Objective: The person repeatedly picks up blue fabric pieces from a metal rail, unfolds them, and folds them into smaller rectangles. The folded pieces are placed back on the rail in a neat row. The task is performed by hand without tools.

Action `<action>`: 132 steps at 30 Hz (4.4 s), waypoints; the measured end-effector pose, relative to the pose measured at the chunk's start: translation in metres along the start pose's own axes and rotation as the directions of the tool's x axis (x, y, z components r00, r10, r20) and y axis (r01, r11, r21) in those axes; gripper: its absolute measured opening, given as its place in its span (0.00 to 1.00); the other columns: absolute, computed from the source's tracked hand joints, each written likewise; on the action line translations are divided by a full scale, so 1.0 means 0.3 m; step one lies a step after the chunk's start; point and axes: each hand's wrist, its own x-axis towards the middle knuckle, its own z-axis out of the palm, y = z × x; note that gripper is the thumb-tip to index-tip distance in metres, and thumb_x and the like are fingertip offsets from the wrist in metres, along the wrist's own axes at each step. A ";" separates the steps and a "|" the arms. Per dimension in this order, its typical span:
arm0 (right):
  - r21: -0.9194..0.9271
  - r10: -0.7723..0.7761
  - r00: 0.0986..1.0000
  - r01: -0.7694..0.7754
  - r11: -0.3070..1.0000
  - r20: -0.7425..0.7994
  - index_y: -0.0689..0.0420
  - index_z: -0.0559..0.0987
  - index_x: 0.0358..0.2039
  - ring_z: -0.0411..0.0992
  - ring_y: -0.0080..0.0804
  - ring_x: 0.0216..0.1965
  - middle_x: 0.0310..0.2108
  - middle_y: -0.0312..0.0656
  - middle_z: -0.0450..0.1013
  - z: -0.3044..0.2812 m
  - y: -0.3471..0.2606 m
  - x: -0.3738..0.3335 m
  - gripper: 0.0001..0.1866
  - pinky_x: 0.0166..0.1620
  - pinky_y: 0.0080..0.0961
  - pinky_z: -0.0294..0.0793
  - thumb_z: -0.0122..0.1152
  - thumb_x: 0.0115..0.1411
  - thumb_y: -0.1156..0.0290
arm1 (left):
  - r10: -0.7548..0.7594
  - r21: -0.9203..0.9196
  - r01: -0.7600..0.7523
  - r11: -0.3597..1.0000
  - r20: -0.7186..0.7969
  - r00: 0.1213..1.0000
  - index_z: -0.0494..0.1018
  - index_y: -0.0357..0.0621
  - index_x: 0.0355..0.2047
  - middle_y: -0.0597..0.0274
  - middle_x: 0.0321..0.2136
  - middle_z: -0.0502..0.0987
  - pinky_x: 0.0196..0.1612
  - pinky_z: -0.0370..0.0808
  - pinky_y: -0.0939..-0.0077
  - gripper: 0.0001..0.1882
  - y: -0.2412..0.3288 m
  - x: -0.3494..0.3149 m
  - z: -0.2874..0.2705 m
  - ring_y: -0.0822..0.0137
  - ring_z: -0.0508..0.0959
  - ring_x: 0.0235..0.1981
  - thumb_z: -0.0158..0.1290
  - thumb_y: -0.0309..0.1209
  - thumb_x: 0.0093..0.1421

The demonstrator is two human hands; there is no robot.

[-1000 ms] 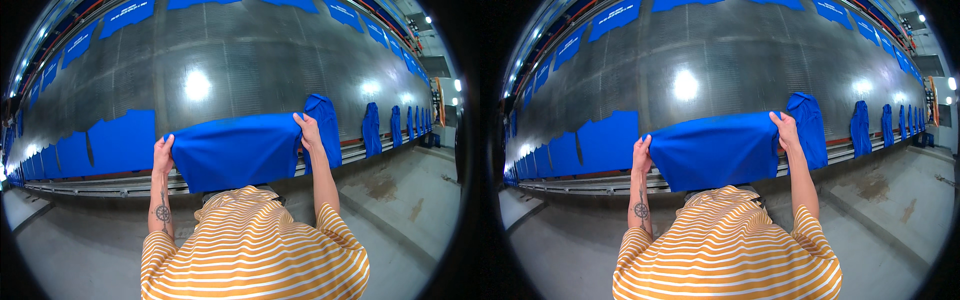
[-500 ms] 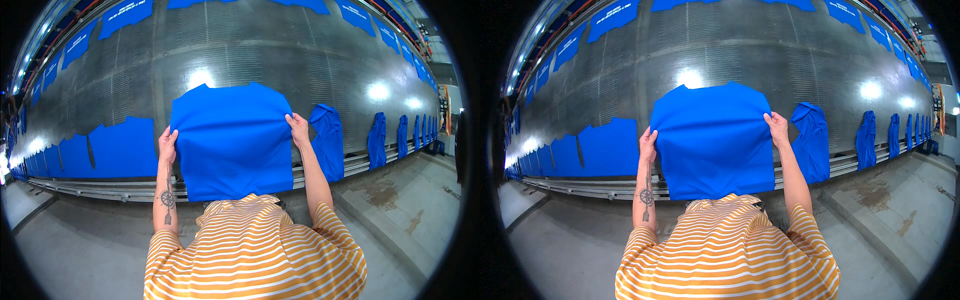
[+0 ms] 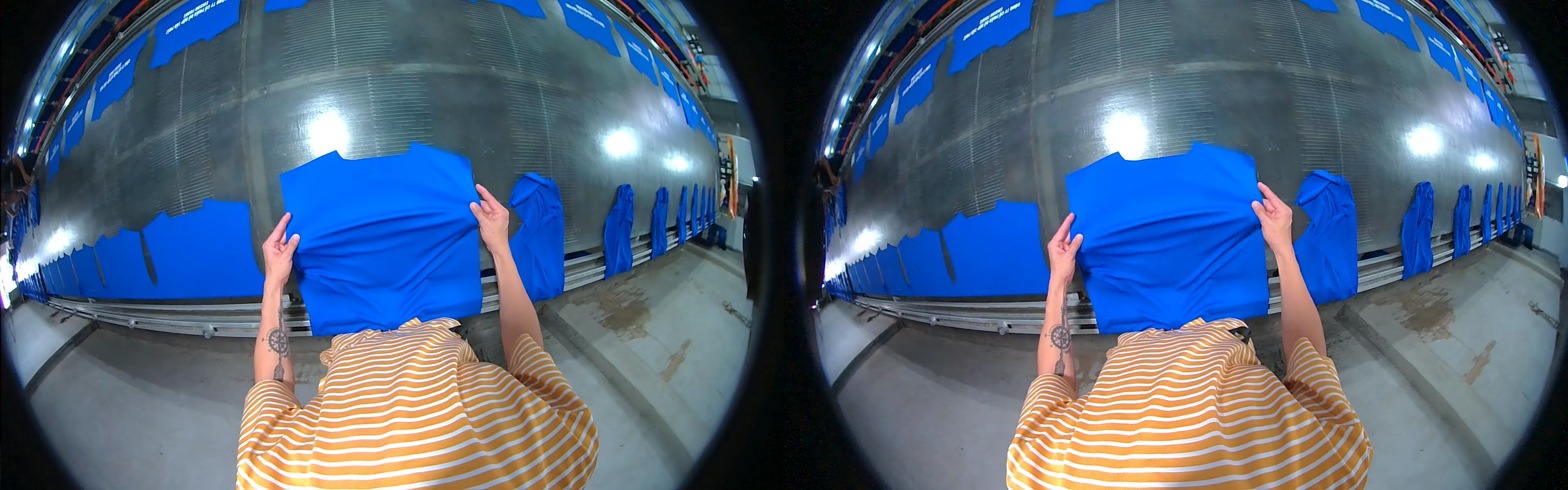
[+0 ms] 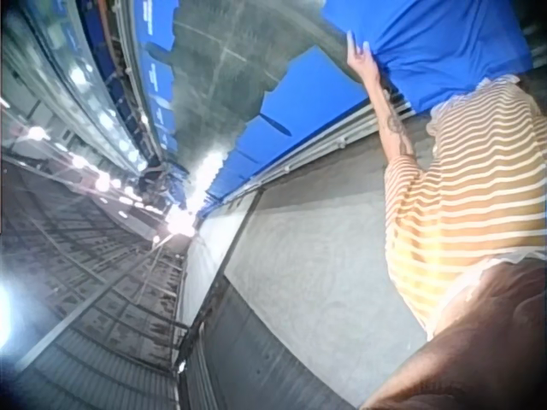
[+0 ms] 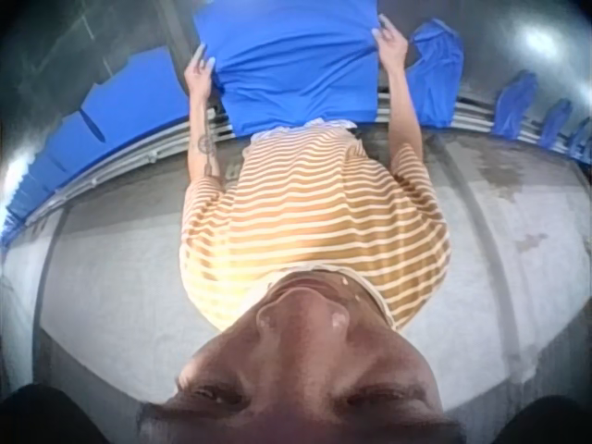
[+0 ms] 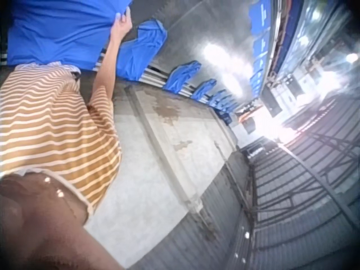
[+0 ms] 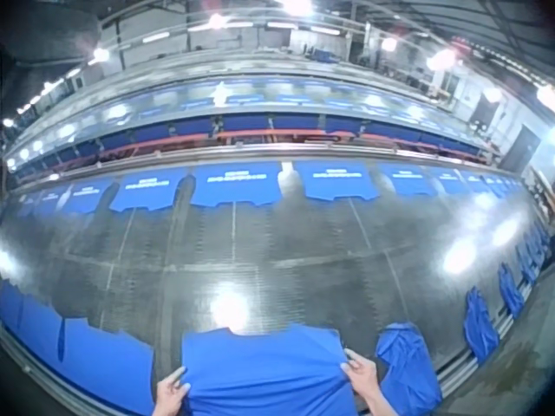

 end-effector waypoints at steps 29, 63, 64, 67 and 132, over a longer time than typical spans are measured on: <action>-0.095 0.098 0.995 -0.099 0.991 -0.023 0.64 0.74 0.56 0.59 0.07 0.24 0.32 0.28 0.72 -0.099 0.122 -0.096 0.22 0.25 0.09 0.56 0.62 0.60 0.81 | -0.169 0.027 0.167 0.986 0.083 0.982 0.65 0.30 0.60 0.53 0.52 0.74 0.46 0.74 0.84 0.27 -0.060 -0.089 -0.059 0.75 0.76 0.45 0.56 0.16 0.60; -0.085 0.081 0.997 -0.080 0.993 0.005 0.65 0.74 0.56 0.61 0.07 0.26 0.44 0.33 0.75 -0.119 0.162 -0.104 0.21 0.26 0.09 0.59 0.59 0.61 0.83 | -0.169 0.014 0.168 0.986 0.123 0.978 0.64 0.31 0.61 0.51 0.53 0.73 0.49 0.74 0.82 0.28 -0.104 -0.106 -0.069 0.73 0.75 0.47 0.55 0.15 0.59; -0.087 0.079 0.997 -0.078 0.993 0.006 0.65 0.74 0.56 0.61 0.07 0.26 0.44 0.33 0.75 -0.120 0.163 -0.104 0.21 0.26 0.09 0.59 0.59 0.61 0.83 | -0.174 0.018 0.173 0.985 0.126 0.977 0.64 0.31 0.61 0.50 0.54 0.72 0.50 0.74 0.82 0.29 -0.110 -0.106 -0.073 0.72 0.75 0.48 0.56 0.15 0.59; -0.095 0.068 0.998 -0.067 0.993 0.007 0.65 0.74 0.56 0.60 0.07 0.25 0.43 0.32 0.74 -0.120 0.167 -0.103 0.21 0.25 0.09 0.58 0.59 0.61 0.83 | -0.153 0.008 0.154 0.988 0.132 0.979 0.64 0.31 0.61 0.51 0.54 0.72 0.50 0.74 0.81 0.29 -0.112 -0.106 -0.072 0.72 0.75 0.48 0.56 0.15 0.59; -0.858 -0.270 0.860 0.485 0.168 0.433 0.57 0.51 0.70 0.40 0.57 0.72 0.71 0.59 0.39 0.289 0.081 0.042 0.42 0.70 0.53 0.40 0.51 0.63 0.48 | 0.286 0.968 -0.228 0.107 0.189 0.939 0.45 0.41 0.70 0.45 0.71 0.42 0.69 0.39 0.41 0.43 -0.050 0.156 0.323 0.42 0.41 0.71 0.46 0.51 0.64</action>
